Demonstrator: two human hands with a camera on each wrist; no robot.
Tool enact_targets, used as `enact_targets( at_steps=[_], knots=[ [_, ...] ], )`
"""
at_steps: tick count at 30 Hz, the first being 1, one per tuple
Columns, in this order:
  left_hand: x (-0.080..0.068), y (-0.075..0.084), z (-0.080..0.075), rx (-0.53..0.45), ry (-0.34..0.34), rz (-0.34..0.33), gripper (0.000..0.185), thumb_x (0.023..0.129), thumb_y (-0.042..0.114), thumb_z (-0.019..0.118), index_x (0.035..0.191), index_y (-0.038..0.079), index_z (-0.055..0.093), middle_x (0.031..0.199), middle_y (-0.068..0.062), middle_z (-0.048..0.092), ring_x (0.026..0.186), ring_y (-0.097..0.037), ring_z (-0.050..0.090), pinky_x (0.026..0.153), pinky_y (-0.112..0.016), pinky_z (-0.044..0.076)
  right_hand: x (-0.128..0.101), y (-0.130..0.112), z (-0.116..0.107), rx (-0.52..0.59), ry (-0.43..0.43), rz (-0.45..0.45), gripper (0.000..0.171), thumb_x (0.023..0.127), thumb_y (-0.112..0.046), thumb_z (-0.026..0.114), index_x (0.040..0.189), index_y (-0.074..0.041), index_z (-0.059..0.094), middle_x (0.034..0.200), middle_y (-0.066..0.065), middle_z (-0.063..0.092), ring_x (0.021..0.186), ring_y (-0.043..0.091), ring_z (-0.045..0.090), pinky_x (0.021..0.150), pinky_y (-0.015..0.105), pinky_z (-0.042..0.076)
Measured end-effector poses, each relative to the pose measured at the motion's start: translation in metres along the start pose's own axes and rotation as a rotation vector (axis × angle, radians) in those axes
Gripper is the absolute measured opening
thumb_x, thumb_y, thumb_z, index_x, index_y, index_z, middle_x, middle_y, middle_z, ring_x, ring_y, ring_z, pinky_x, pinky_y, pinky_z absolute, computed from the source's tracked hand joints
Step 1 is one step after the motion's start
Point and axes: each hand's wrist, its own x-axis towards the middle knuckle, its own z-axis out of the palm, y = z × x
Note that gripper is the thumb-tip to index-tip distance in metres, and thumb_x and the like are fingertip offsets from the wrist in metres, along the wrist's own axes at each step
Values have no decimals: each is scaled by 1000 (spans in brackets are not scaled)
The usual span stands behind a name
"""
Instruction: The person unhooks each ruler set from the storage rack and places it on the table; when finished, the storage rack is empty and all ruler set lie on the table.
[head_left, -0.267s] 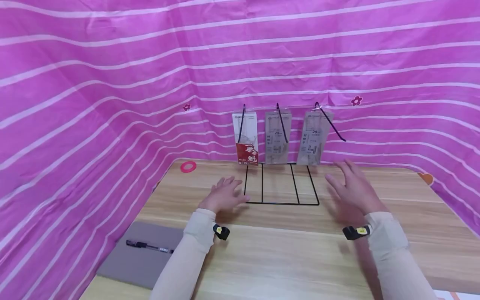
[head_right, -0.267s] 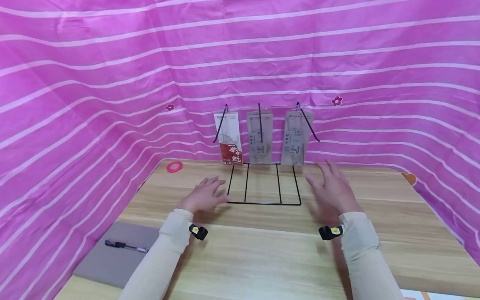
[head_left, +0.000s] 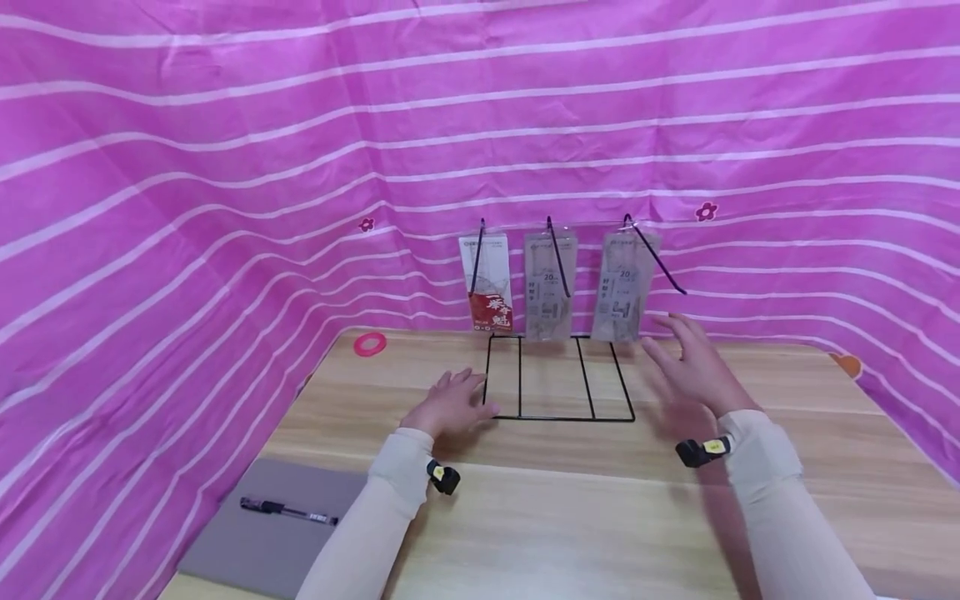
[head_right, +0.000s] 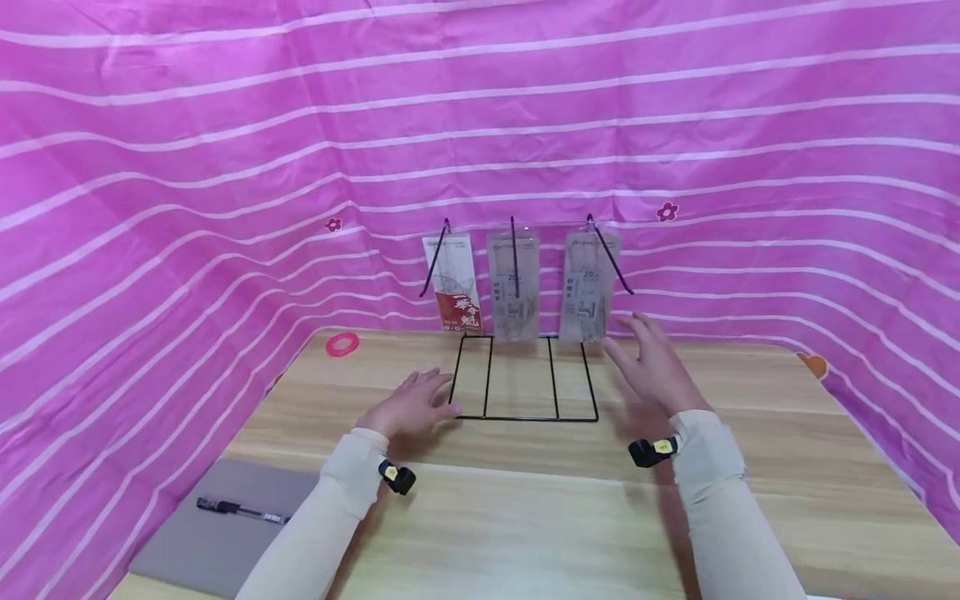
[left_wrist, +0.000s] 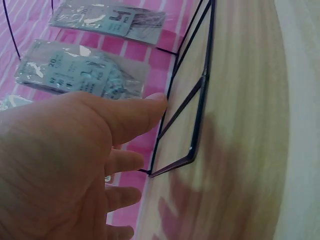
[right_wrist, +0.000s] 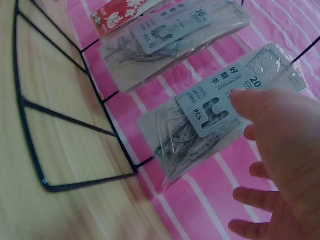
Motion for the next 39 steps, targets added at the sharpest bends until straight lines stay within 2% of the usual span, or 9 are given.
enact_targets(
  at_steps=[2,3,8,15,23,26,30,34,39],
  knots=[
    [2,0,4,4,-3,2,76,101,54,63,164,19,39,176,-14,21,161,-52,8,130,-68,8,9,2,0,48,11,-17,60,108,-41,58,153,-3,50,165,33,30,147,59,34,113,77,35],
    [3,-1,6,8,-2,6,75,101,54,63,164,19,40,176,-14,21,161,-52,8,130,-68,9,15,-6,-8,59,-28,55,58,109,-39,57,154,-4,48,169,31,25,148,59,34,112,78,36],
    [7,-4,15,39,5,23,72,101,51,65,162,18,43,175,-18,23,161,-54,3,131,-67,6,37,-2,-6,140,19,27,50,108,-29,61,148,0,55,169,29,26,146,55,39,108,70,46],
    [4,-13,18,48,7,18,66,103,47,64,161,19,45,174,-17,26,161,-52,4,131,-67,6,56,-9,4,246,28,21,49,108,-24,61,150,-1,53,153,30,49,133,52,56,102,65,54],
    [7,-13,20,24,15,47,64,104,43,64,160,18,46,173,-18,27,161,-54,7,130,-68,8,58,-10,12,232,83,72,44,107,-19,61,146,0,55,141,27,53,128,44,59,102,56,56],
    [8,-12,22,18,22,56,63,104,41,64,160,17,46,173,-19,27,160,-54,7,130,-68,8,57,-9,13,216,134,69,38,106,-16,64,139,1,60,133,25,58,119,38,63,97,36,59],
    [7,-11,25,10,18,67,64,104,42,65,159,17,46,173,-19,27,160,-54,8,130,-69,9,52,-7,13,191,224,68,27,103,-10,67,127,2,64,115,23,68,98,22,66,77,12,54],
    [5,-12,26,-4,9,73,64,103,44,65,159,17,47,173,-19,27,160,-54,8,130,-69,9,46,-8,13,173,265,62,25,101,-4,67,125,1,66,103,23,71,81,10,62,66,12,53],
    [6,-14,21,1,36,72,64,103,42,66,158,16,48,172,-20,30,160,-54,10,129,-70,9,45,-15,7,166,223,62,33,104,-8,63,137,-6,65,110,22,71,87,16,61,69,17,54]
  ],
)
